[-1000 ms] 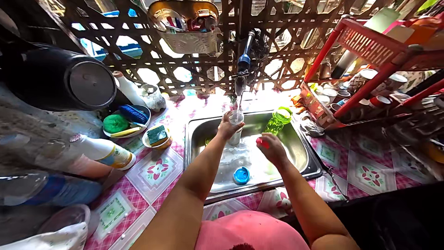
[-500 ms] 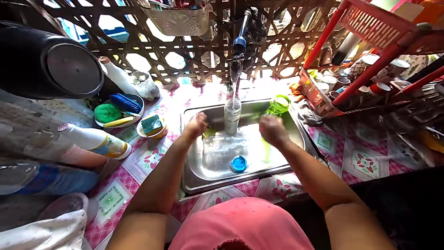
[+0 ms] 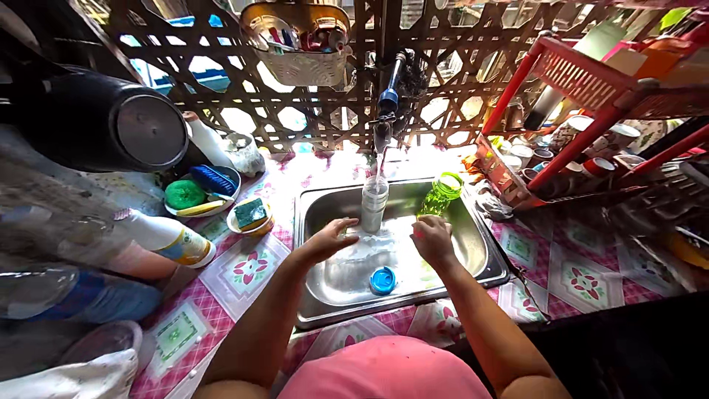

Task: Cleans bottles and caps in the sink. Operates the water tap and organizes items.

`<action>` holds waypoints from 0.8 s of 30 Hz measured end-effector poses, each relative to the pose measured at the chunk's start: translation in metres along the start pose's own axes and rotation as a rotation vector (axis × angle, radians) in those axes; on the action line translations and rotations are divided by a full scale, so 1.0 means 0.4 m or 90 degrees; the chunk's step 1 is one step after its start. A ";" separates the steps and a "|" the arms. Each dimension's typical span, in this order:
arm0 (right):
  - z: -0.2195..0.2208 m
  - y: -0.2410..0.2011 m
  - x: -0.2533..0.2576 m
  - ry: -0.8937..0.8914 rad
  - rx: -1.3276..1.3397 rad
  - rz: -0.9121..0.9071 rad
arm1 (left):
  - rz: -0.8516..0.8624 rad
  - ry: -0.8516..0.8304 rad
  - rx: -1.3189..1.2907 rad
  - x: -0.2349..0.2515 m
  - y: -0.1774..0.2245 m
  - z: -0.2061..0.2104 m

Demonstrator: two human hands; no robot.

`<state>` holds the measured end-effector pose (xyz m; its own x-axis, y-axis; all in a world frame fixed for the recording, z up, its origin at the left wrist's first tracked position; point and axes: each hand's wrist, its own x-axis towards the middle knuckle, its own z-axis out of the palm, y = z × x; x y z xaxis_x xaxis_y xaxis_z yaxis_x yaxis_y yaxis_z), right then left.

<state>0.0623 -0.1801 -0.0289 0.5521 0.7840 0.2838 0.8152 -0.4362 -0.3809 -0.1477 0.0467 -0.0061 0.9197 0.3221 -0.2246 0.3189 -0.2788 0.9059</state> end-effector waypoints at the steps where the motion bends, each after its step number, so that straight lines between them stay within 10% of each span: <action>1: 0.000 0.003 -0.007 0.112 0.003 -0.019 | 0.033 -0.001 -0.136 -0.004 -0.005 0.002; 3: 0.002 0.013 -0.017 0.115 -0.011 -0.012 | 0.018 0.072 -0.002 -0.004 -0.022 0.009; 6: 0.008 0.016 -0.019 -0.227 0.018 0.077 | -0.129 0.136 0.482 0.009 -0.033 0.028; 10: 0.036 0.004 -0.059 -0.166 0.058 0.062 | -0.025 0.064 0.200 -0.015 0.012 0.047; 13: 0.063 0.008 -0.079 -0.312 0.078 0.088 | -0.062 0.205 0.502 -0.032 0.010 0.077; 18: 0.074 0.013 -0.121 -0.132 0.311 0.146 | -0.166 0.141 0.422 -0.050 -0.015 0.078; 24: 0.014 -0.001 -0.116 0.184 1.001 0.697 | -0.218 0.105 0.495 -0.105 -0.067 0.101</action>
<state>0.0353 -0.2139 -0.0468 0.7753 0.3329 -0.5368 -0.6207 0.2439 -0.7452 -0.1854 0.0040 -0.0356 0.7188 0.6118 -0.3301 0.6937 -0.6627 0.2823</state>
